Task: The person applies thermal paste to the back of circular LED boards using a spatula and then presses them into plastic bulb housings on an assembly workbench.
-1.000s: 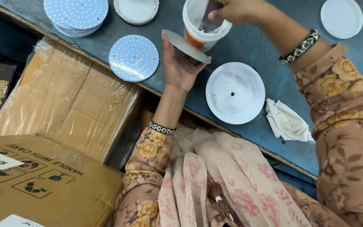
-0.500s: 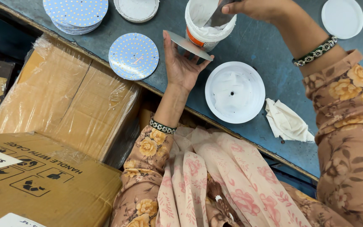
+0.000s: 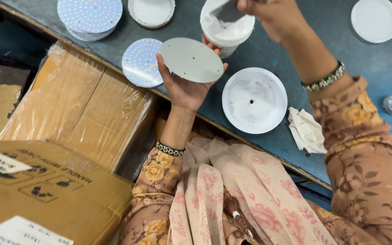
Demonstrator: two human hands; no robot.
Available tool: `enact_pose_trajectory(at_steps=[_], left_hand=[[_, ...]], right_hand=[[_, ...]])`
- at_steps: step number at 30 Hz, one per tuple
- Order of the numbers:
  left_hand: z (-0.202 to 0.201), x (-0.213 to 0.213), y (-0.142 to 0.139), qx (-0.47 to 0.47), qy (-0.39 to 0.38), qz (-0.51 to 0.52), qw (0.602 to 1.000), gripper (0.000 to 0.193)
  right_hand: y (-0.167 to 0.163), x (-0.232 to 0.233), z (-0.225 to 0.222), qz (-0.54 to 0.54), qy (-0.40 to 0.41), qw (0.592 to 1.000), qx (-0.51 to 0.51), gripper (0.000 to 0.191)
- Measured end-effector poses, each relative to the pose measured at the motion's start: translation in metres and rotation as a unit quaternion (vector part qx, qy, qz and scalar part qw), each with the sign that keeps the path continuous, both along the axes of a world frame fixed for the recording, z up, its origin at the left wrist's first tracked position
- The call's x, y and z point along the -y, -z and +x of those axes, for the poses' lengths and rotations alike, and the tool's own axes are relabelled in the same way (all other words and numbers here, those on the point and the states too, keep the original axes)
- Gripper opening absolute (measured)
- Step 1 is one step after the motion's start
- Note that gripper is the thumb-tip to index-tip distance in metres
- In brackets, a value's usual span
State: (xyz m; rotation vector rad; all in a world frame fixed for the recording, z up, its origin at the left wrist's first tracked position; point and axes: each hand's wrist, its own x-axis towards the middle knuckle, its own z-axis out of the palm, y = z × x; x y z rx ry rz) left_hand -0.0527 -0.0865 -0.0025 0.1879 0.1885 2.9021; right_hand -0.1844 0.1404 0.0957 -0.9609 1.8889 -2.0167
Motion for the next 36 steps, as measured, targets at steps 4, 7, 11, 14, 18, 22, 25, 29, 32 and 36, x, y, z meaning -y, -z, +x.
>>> enact_pose_trajectory(at_steps=[4, 7, 11, 14, 18, 22, 25, 29, 32, 36], left_hand=[[0.017, 0.005, -0.011, -0.052, -0.004, 0.036, 0.998, 0.095], [0.028, 0.003, -0.018, -0.073, -0.014, 0.045, 0.996, 0.098], [0.039, -0.007, -0.03, -0.103, -0.057, 0.017, 0.993, 0.099], [0.047, -0.012, -0.037, -0.134, -0.073, 0.006, 0.988, 0.101], [0.059, -0.017, -0.047, -0.154, -0.128, -0.041, 0.979, 0.105], [0.069, -0.024, -0.055, -0.152, -0.147, -0.07, 0.975, 0.114], [0.072, -0.029, -0.061, -0.158, -0.146, -0.083, 0.973, 0.12], [0.076, -0.034, -0.064, -0.161, -0.159, -0.087, 0.97, 0.12], [0.079, -0.035, -0.062, -0.144, -0.182, -0.089, 0.969, 0.118], [0.084, -0.031, -0.058, -0.115, -0.193, -0.104, 0.969, 0.116]], right_hand=[[-0.016, 0.006, 0.067, 0.057, 0.013, 0.991, -0.121, 0.011], [-0.028, 0.014, 0.12, 0.151, 0.083, 0.952, -0.254, 0.018], [-0.035, 0.029, 0.172, 0.207, 0.131, 0.874, -0.42, 0.026], [-0.034, 0.041, 0.194, 0.199, 0.162, 0.846, -0.467, 0.025], [-0.034, 0.05, 0.216, 0.209, 0.169, 0.86, -0.433, 0.029], [-0.039, 0.05, 0.229, 0.223, 0.176, 0.87, -0.404, 0.03], [-0.043, 0.047, 0.233, 0.219, 0.185, 0.879, -0.382, 0.028], [-0.044, 0.043, 0.239, 0.203, 0.198, 0.883, -0.373, 0.025], [-0.04, 0.04, 0.246, 0.218, 0.202, 0.885, -0.359, 0.03], [-0.032, 0.038, 0.26, 0.2, 0.191, 0.891, -0.361, 0.025]])
